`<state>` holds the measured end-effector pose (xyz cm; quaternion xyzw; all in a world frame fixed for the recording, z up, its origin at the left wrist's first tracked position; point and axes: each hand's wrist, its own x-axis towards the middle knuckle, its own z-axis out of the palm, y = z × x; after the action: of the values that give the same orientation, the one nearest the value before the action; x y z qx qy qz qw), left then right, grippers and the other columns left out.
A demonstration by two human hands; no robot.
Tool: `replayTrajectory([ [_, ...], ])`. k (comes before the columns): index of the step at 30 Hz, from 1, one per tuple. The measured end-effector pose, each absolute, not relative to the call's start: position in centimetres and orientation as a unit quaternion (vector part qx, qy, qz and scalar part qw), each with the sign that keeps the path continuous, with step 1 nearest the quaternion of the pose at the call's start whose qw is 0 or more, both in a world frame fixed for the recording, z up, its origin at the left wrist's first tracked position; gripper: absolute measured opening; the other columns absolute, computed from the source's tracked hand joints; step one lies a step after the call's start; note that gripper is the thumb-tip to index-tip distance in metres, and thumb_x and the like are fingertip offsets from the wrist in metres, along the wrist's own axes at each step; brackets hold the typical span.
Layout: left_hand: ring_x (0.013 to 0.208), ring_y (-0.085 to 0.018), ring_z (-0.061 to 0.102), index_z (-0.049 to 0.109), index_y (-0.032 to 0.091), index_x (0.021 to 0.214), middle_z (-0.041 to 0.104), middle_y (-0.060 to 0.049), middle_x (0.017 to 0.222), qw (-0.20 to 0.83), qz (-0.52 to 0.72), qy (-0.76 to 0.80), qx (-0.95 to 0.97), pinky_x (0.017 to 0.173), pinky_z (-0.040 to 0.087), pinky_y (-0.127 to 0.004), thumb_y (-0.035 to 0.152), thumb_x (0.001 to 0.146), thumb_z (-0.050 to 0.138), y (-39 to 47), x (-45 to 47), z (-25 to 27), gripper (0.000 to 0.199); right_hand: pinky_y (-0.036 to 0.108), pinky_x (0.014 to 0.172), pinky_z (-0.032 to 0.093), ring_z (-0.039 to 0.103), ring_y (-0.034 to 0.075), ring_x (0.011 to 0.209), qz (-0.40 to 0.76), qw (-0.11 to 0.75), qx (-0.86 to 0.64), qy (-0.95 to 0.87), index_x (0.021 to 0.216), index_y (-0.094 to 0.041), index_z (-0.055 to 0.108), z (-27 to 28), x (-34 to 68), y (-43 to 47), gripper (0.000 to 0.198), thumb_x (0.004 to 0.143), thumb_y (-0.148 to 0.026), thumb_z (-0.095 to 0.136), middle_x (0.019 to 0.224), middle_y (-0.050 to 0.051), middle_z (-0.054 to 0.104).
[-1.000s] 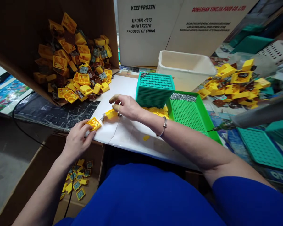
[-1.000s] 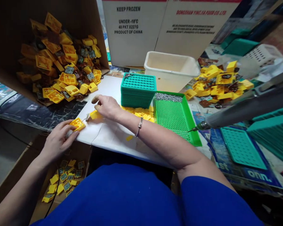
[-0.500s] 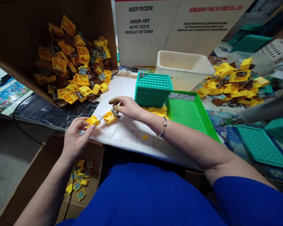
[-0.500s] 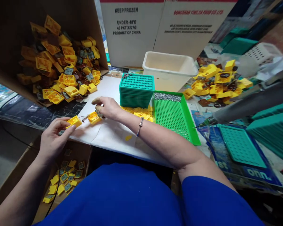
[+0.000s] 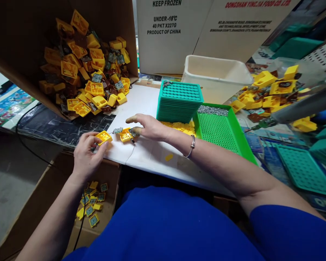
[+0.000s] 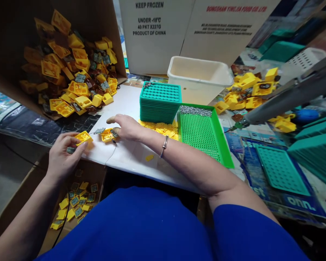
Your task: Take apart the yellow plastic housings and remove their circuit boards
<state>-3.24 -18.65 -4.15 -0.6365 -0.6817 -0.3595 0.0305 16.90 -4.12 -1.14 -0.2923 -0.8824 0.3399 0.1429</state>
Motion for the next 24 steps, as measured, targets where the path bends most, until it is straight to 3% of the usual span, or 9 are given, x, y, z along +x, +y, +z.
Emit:
replayTrajectory([
  [5,0.097,-0.026,0.065,0.052,0.022,0.074,0.064,-0.009,0.101,0.033,-0.360,-0.677,-0.642,0.087,0.051,-0.042,0.034,0.085,0.062,-18.4,-3.1,-3.9,0.019,0.038,0.099,0.042,0.056,0.023,0.110,0.255,0.088,-0.260,-0.927,0.124,-0.016,0.065,-1.4,16.7,-4.2,0.036,0.090,-0.027,0.062,0.117,0.013,0.063],
  [8,0.097,-0.026,0.065,0.052,0.022,0.073,0.064,-0.009,0.102,0.034,-0.362,-0.680,-0.637,0.088,0.052,-0.043,0.034,0.085,0.063,-18.3,-2.9,-3.6,0.020,0.033,0.094,0.041,0.056,0.021,0.106,0.209,0.133,-0.276,-0.929,0.116,-0.015,0.068,-1.5,16.8,-4.5,0.027,0.092,-0.024,0.059,0.114,0.012,0.062],
  [10,0.097,-0.025,0.065,0.051,0.022,0.073,0.064,-0.009,0.102,0.036,-0.364,-0.681,-0.635,0.088,0.052,-0.042,0.034,0.084,0.063,-18.3,-2.9,-3.5,0.020,0.030,0.086,0.042,0.057,0.019,0.098,0.186,0.148,-0.282,-0.929,0.106,-0.015,0.070,-1.4,16.9,-5.0,0.024,0.094,-0.030,0.056,0.106,0.010,0.064],
  [13,0.097,-0.025,0.065,0.052,0.022,0.074,0.064,-0.008,0.101,0.040,-0.369,-0.678,-0.634,0.088,0.052,-0.042,0.034,0.084,0.063,-18.2,-2.9,-3.4,0.019,0.031,0.070,0.038,0.059,0.021,0.088,0.136,0.067,-0.276,-0.949,0.097,-0.015,0.072,-1.5,17.1,-6.3,0.038,0.092,-0.050,0.056,0.097,0.010,0.067],
  [17,0.096,-0.025,0.065,0.053,0.022,0.074,0.064,-0.009,0.101,0.038,-0.367,-0.681,-0.633,0.087,0.052,-0.041,0.035,0.084,0.063,-18.2,-3.0,-3.6,0.019,0.031,0.063,0.035,0.062,0.023,0.088,0.094,0.010,-0.280,-0.955,0.103,-0.015,0.072,-1.9,17.1,-7.9,0.032,0.095,-0.039,0.052,0.104,0.013,0.067],
  [24,0.096,-0.025,0.065,0.052,0.022,0.073,0.064,-0.010,0.102,0.032,-0.358,-0.685,-0.634,0.086,0.051,-0.041,0.036,0.085,0.062,-18.4,-3.2,-4.1,0.021,0.028,0.075,0.040,0.060,0.017,0.090,0.231,0.104,-0.358,-0.899,0.104,-0.017,0.070,-1.8,17.8,-7.5,0.020,0.093,-0.027,0.057,0.106,0.007,0.068],
])
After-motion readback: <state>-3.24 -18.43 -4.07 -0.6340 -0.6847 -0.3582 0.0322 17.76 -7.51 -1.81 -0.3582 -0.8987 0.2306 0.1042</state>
